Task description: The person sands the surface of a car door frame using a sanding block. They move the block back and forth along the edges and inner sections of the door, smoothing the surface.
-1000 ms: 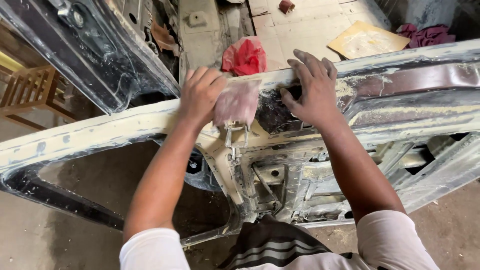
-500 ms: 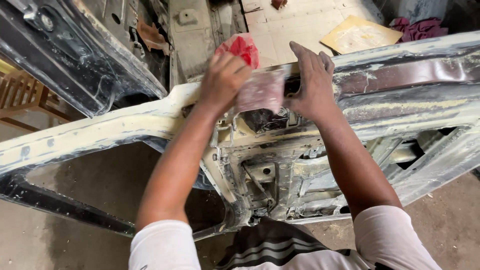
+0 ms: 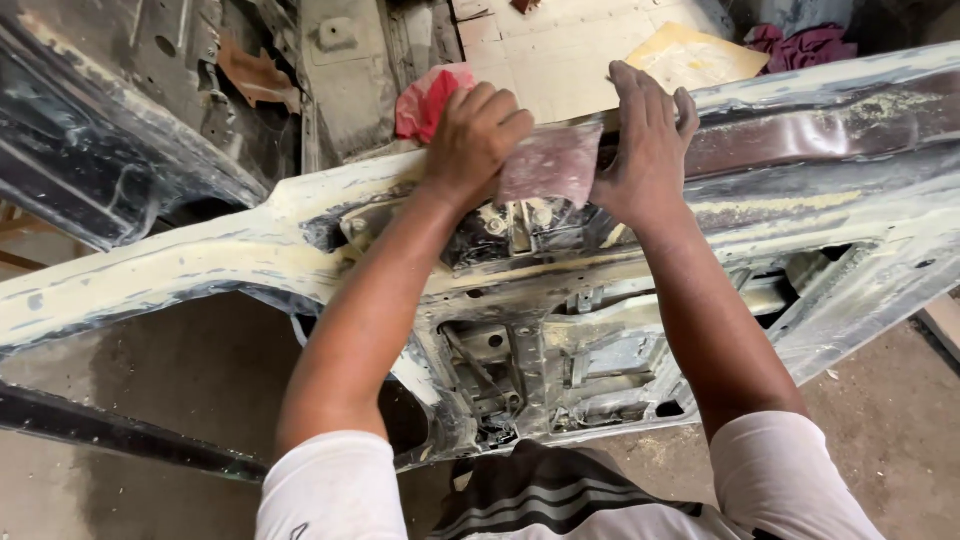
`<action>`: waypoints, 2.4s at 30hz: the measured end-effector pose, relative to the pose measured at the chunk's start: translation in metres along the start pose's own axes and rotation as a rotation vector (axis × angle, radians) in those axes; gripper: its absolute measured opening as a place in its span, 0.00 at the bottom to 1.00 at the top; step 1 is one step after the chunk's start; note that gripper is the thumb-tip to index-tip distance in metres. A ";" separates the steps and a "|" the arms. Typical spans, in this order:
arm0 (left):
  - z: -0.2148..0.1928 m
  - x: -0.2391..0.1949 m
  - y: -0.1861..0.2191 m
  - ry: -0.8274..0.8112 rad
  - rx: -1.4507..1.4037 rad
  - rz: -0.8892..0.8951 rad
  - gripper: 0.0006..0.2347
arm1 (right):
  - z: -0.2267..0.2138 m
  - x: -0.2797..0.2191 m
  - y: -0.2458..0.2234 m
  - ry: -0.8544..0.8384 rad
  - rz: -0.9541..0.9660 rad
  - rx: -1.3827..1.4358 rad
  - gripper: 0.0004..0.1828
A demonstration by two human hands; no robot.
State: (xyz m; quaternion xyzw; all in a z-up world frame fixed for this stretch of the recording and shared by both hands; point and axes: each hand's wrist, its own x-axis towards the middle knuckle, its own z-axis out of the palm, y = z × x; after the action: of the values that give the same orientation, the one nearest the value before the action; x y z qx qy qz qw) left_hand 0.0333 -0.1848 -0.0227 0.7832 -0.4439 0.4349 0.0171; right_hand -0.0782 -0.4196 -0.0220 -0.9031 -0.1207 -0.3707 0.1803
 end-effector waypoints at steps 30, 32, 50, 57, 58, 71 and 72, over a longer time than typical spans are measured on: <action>0.000 -0.002 -0.004 0.173 -0.009 0.059 0.09 | 0.004 -0.005 0.019 0.061 0.042 -0.118 0.44; -0.038 -0.024 -0.014 0.083 -0.019 0.021 0.10 | 0.001 -0.003 0.012 0.055 0.042 -0.097 0.47; -0.032 0.019 0.048 0.085 -0.076 -0.221 0.12 | -0.066 0.008 0.111 -0.046 -0.127 -0.037 0.56; -0.001 0.059 0.094 0.061 -0.131 -0.277 0.14 | -0.063 0.010 0.140 -0.067 -0.136 -0.024 0.52; -0.015 0.057 0.094 0.055 -0.131 -0.268 0.14 | -0.063 0.009 0.139 -0.062 -0.128 -0.020 0.52; -0.026 0.083 0.098 0.073 -0.164 -0.226 0.13 | -0.061 0.010 0.139 -0.079 -0.073 -0.026 0.49; -0.053 0.086 0.103 0.104 -0.156 -0.214 0.12 | -0.063 0.011 0.137 -0.100 -0.059 -0.023 0.49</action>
State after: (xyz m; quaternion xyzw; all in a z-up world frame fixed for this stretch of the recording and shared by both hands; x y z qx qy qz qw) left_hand -0.0562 -0.2838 0.0333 0.7989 -0.3887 0.4347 0.1472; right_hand -0.0622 -0.5686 -0.0050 -0.9185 -0.1517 -0.3317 0.1526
